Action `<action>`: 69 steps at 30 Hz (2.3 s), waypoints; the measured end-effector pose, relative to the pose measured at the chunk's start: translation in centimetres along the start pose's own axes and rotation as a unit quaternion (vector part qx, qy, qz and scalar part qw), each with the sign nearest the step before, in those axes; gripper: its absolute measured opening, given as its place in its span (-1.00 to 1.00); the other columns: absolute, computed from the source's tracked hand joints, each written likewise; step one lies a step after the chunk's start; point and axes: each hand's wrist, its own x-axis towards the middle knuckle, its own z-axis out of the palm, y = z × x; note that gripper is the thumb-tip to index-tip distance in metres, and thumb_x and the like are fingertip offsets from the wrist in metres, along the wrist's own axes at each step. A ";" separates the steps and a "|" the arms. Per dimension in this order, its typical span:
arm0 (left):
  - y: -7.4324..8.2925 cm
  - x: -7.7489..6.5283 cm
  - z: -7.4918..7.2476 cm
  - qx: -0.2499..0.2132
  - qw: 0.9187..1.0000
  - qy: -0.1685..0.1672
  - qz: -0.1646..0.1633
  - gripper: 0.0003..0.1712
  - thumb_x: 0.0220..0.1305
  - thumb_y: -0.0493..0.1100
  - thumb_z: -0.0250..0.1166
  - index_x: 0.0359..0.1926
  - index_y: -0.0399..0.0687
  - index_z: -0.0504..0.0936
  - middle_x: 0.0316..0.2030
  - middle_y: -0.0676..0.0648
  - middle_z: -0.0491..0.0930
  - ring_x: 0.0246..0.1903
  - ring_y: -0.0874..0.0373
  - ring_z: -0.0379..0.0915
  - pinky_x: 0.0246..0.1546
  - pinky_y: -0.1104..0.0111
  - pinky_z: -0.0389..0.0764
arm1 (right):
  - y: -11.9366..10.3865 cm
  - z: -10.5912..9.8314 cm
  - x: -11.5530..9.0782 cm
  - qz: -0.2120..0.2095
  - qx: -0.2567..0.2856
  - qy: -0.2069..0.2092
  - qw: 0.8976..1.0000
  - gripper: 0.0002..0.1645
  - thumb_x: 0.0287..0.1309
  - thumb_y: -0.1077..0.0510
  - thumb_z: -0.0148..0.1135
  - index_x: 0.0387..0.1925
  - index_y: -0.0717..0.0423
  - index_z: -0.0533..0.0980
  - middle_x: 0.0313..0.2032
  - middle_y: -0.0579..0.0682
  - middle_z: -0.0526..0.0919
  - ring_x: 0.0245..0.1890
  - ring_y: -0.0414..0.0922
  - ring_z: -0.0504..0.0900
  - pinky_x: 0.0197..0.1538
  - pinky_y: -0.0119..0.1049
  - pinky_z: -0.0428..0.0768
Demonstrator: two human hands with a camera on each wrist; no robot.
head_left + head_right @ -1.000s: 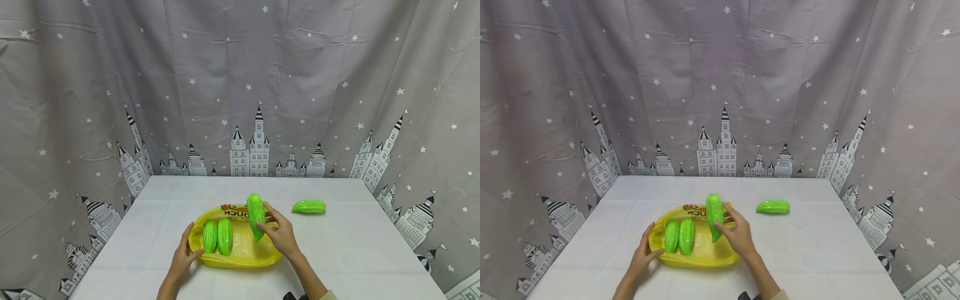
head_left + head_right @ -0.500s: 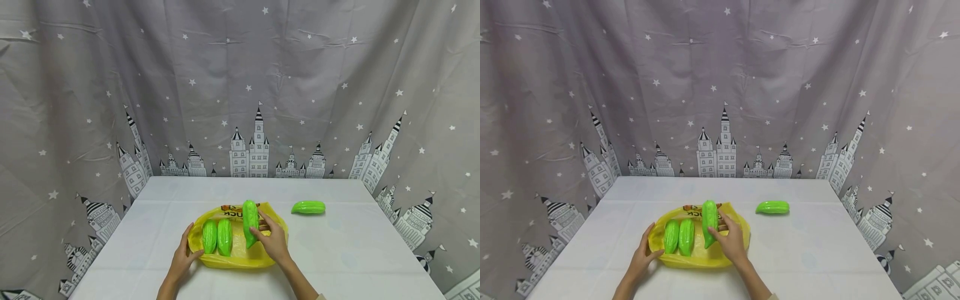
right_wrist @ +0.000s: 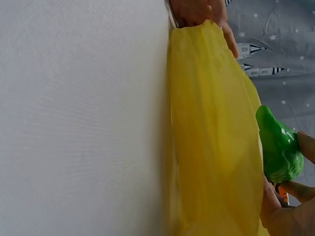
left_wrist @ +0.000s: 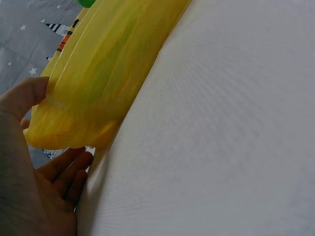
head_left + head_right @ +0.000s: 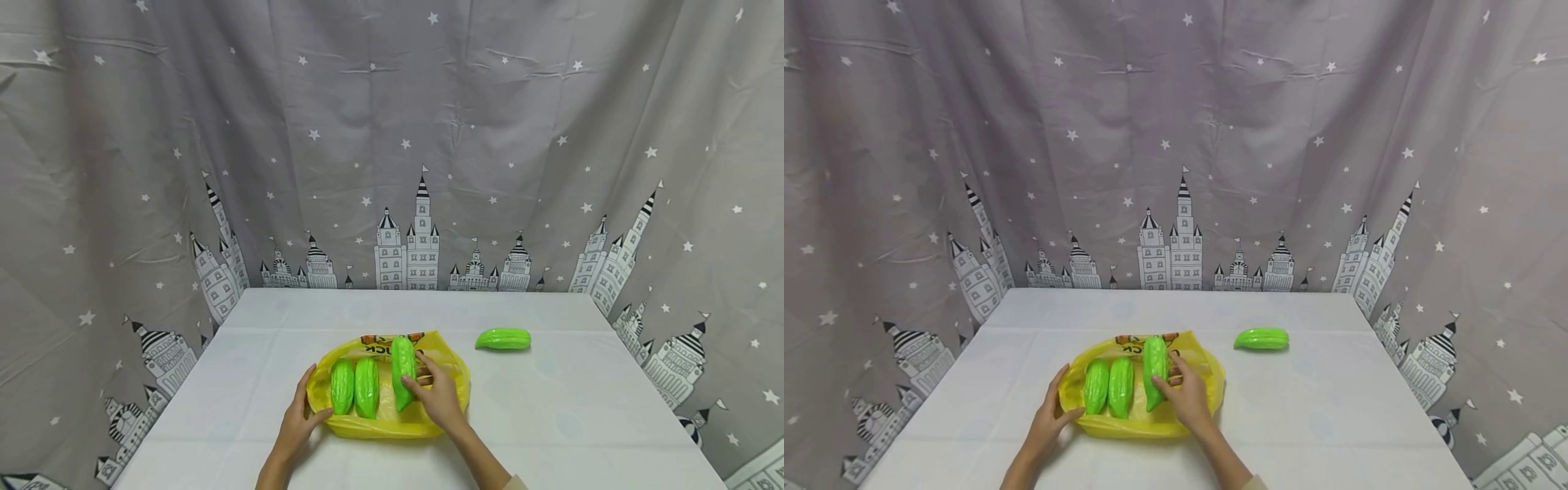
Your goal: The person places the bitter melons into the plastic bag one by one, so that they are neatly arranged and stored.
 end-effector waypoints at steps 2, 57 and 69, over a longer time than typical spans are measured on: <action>0.0 0.0 0.0 0.000 1.000 0.000 -0.001 -0.05 0.05 -0.33 0.34 0.38 -0.31 -0.02 0.28 -0.46 0.08 0.21 -0.30 0.09 0.06 0.75 0.03 | 0.2 0.2 0.0 0.010 0.001 -0.004 1.000 -0.24 0.10 -0.02 0.27 0.25 0.25 0.28 -0.19 0.19 0.53 -0.26 0.00 0.58 -0.42 -0.41 0.62; -4.1 0.2 0.8 0.007 1.000 0.014 0.009 0.00 0.05 -0.24 0.37 0.42 -0.01 -0.03 0.30 -0.32 0.13 0.23 -0.25 0.11 0.08 0.75 0.02 | 1.4 4.7 0.3 0.092 -0.065 -0.007 0.994 -0.27 0.09 -0.01 0.28 0.14 0.42 0.36 -0.55 -0.04 0.54 -0.60 -0.23 0.49 -0.62 -0.42 0.52; -4.4 0.3 0.7 0.007 1.000 0.005 -0.001 0.01 0.07 -0.23 0.36 0.43 0.01 -0.05 0.32 -0.30 0.10 0.24 -0.21 0.09 0.09 0.75 0.01 | 1.2 4.5 0.4 0.103 -0.111 -0.010 0.988 -0.29 0.09 -0.06 0.27 0.12 0.39 0.40 -0.53 -0.07 0.49 -0.53 -0.22 0.43 -0.55 -0.44 0.43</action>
